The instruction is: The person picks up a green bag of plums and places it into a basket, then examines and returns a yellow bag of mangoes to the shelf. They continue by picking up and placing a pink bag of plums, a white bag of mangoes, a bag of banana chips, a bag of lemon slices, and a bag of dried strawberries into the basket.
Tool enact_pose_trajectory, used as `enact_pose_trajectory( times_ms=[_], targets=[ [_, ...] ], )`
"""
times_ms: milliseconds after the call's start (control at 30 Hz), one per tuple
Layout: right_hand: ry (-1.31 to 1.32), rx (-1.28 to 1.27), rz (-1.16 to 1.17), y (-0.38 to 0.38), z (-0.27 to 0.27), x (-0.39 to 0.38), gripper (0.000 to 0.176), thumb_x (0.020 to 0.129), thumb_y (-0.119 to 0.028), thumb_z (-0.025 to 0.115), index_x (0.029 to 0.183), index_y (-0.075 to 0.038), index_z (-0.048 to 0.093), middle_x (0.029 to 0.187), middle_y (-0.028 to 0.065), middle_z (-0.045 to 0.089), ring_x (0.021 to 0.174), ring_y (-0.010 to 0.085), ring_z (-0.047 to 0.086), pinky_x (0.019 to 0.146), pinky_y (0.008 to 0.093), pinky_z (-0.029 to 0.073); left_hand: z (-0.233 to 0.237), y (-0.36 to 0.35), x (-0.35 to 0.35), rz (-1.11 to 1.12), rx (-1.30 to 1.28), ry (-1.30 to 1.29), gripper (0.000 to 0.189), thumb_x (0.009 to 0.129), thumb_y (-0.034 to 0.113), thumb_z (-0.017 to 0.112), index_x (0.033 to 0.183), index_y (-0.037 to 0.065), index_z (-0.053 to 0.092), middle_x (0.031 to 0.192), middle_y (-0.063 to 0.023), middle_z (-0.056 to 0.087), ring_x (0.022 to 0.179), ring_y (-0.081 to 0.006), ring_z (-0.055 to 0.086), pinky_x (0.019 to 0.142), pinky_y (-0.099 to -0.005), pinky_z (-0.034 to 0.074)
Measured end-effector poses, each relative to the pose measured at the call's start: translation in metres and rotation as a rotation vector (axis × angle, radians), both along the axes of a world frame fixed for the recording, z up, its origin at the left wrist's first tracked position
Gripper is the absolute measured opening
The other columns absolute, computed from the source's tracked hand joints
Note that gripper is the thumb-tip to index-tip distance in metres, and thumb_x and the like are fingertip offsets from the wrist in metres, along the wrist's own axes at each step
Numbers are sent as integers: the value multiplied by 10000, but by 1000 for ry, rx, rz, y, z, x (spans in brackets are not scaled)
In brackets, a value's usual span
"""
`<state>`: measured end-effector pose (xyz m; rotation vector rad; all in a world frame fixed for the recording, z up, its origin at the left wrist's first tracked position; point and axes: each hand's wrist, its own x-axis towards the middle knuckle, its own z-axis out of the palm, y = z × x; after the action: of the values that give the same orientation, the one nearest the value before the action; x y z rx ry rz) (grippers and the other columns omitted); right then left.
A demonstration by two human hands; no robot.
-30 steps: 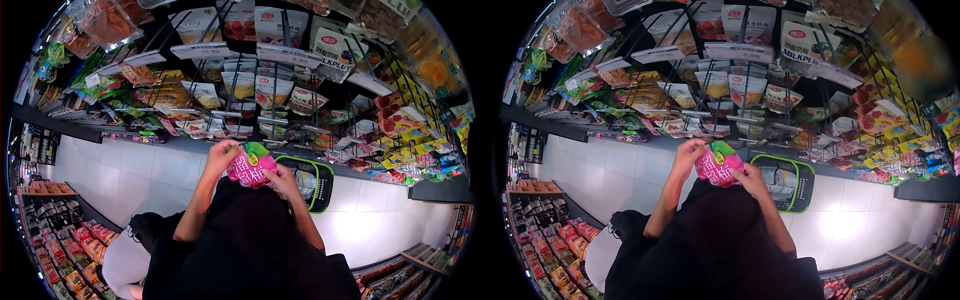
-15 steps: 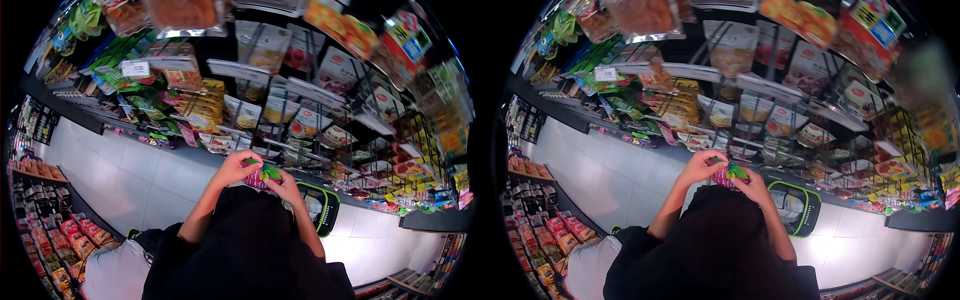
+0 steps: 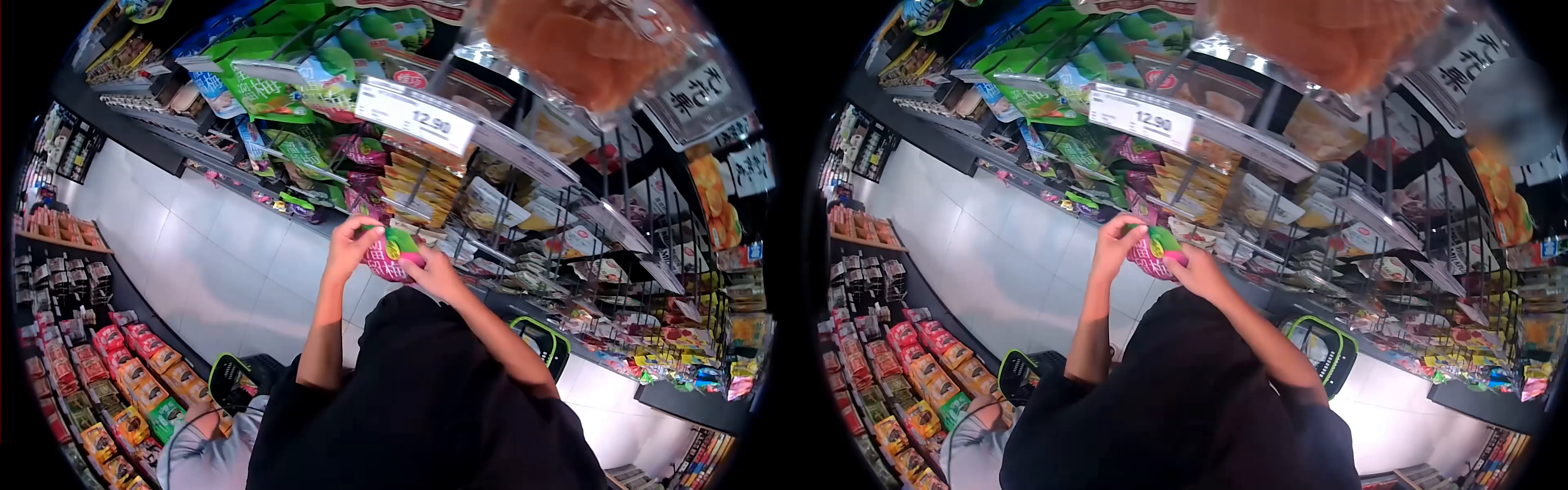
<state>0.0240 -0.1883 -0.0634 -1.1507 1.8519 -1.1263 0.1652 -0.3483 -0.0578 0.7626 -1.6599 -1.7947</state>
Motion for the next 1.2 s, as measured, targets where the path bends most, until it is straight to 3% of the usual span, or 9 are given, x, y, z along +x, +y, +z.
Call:
enact_pose_trajectory(
  times_ms=[67, 167, 200, 333, 633, 967, 1200],
  targets=[
    [-40, -10, 9, -30, -20, 9, 315, 874, -288, 673, 916, 18, 612, 726, 206, 626, 672, 334, 645, 624, 412, 485, -28, -30, 7, 73, 69, 56, 92, 861, 37, 710, 943, 22, 672, 849, 44, 608, 734, -28, 524, 643, -191, 429],
    [118, -82, -19, -70, -39, 18, 317, 901, -293, 661, 925, 19, 607, 699, 177, 622, 608, 267, 610, 589, 409, 470, -56, -65, 12, 90, 206, 61, 141, 875, 36, 693, 1011, 31, 656, 892, 33, 613, 777, -28, 533, 674, -182, 430],
    [158, -30, -21, -81, -53, 19, 298, 902, -274, 645, 914, 18, 590, 741, 234, 618, 654, 353, 616, 604, 436, 464, -64, -75, 10, 99, 207, 57, 144, 877, 41, 692, 1016, 34, 656, 891, 34, 614, 779, -29, 535, 676, -182, 431],
    [212, -41, -124, -116, -77, 21, 272, 914, -250, 613, 917, 18, 569, 814, 266, 625, 774, 445, 606, 660, 478, 468, -76, -102, -3, 140, 157, 4, 217, 881, 72, 699, 1082, 49, 622, 956, 17, 617, 869, -55, 555, 736, -210, 449],
    [149, -54, -311, -159, -90, 31, 259, 935, -255, 604, 1019, -11, 583, 840, 261, 629, 791, 427, 622, 686, 453, 489, -86, -135, -13, 243, 190, 85, 317, 862, 22, 694, 1144, 53, 553, 1100, -32, 585, 1006, -109, 572, 856, -245, 464],
    [133, -238, -397, -172, -77, 39, 302, 950, -281, 588, 1132, -39, 598, 970, 258, 639, 870, 410, 636, 733, 428, 503, -71, -141, -17, 287, 142, 130, 406, 870, 63, 724, 1223, 50, 523, 1126, -26, 564, 992, -103, 542, 840, -249, 453],
    [64, -113, -342, -174, -71, 38, 336, 953, -320, 578, 1137, -39, 591, 1000, 258, 640, 897, 414, 634, 759, 425, 501, -76, -141, -24, 385, 48, 141, 479, 856, 86, 746, 1269, 40, 507, 1157, -37, 570, 982, -108, 543, 841, -255, 451]
  ],
)
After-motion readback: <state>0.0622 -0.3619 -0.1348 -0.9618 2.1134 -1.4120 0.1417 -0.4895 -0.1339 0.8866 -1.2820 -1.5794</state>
